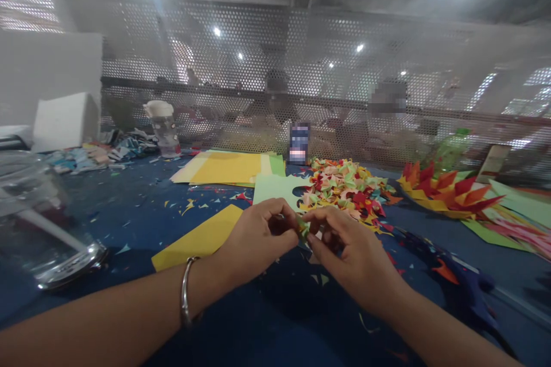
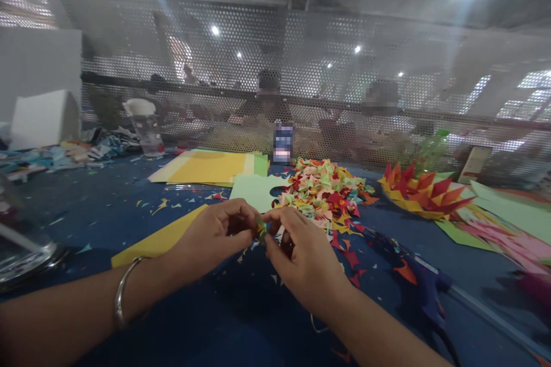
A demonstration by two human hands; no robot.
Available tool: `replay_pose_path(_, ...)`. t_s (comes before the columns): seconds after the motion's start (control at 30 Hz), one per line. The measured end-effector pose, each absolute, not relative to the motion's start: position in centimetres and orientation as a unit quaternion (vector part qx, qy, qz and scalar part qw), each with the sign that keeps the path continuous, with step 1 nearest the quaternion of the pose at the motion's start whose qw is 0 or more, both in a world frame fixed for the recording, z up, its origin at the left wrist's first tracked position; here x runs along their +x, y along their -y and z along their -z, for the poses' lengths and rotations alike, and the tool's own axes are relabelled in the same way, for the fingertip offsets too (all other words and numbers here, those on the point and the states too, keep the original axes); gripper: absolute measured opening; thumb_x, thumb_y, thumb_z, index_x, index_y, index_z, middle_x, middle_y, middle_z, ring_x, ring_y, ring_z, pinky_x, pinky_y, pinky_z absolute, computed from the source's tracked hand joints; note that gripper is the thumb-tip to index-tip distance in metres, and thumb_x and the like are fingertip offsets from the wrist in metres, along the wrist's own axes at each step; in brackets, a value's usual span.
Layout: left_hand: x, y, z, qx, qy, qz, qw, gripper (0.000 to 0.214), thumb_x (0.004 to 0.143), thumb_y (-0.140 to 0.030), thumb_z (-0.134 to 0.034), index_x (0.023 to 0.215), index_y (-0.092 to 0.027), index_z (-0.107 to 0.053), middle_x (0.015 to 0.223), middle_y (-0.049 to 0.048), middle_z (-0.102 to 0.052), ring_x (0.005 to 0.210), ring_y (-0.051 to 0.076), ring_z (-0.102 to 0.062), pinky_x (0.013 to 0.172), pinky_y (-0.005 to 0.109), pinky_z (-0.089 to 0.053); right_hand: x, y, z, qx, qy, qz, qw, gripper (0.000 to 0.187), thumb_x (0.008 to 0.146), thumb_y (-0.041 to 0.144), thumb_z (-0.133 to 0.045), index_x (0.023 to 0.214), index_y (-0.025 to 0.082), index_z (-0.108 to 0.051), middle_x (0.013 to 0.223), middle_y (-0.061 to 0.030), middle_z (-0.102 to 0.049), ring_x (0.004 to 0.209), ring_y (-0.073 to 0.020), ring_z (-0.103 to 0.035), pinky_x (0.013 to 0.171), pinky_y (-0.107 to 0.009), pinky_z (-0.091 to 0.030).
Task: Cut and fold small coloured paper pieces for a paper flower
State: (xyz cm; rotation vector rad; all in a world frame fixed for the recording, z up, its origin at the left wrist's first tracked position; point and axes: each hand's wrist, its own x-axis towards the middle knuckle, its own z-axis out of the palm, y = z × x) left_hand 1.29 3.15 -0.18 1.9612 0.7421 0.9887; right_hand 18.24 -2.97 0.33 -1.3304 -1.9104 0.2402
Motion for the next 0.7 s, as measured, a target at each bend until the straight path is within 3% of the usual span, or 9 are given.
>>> replay_pose_path(0.4,1.16,-2.62,-0.16,0.818,-0.293,-0.385,0.310,0.008,0.067,-0.015,-0.055,0.072,-0.020,-0.055,0.084,0.0005,-0.060,0.073,0.013,-0.056,0.067,0.028,-0.046,18.16,2.92,-0.49,-0.523,0.790,-0.033,0.319,0.017,0.079,0.015,-0.053,0.094,0.021,-0.057,0.090,-0.0032,-0.059,0.062,-0.0130,-0.052,0.055,-0.027,-0.039)
replay_pose_path(0.7,1.49,-2.58,0.19,0.778,-0.283,-0.440,0.349,0.008,0.069,-0.014,-0.054,0.074,-0.021,-0.054,0.087,0.0012,-0.062,0.076,0.013,-0.057,0.066,0.026,-0.046,18.16,3.12,-0.49,-0.511,0.758,-0.083,0.397,0.017,0.082,0.018,-0.053,0.098,0.021,-0.057,0.078,-0.0009,-0.060,0.056,-0.0114,-0.051,0.053,-0.025,-0.042)
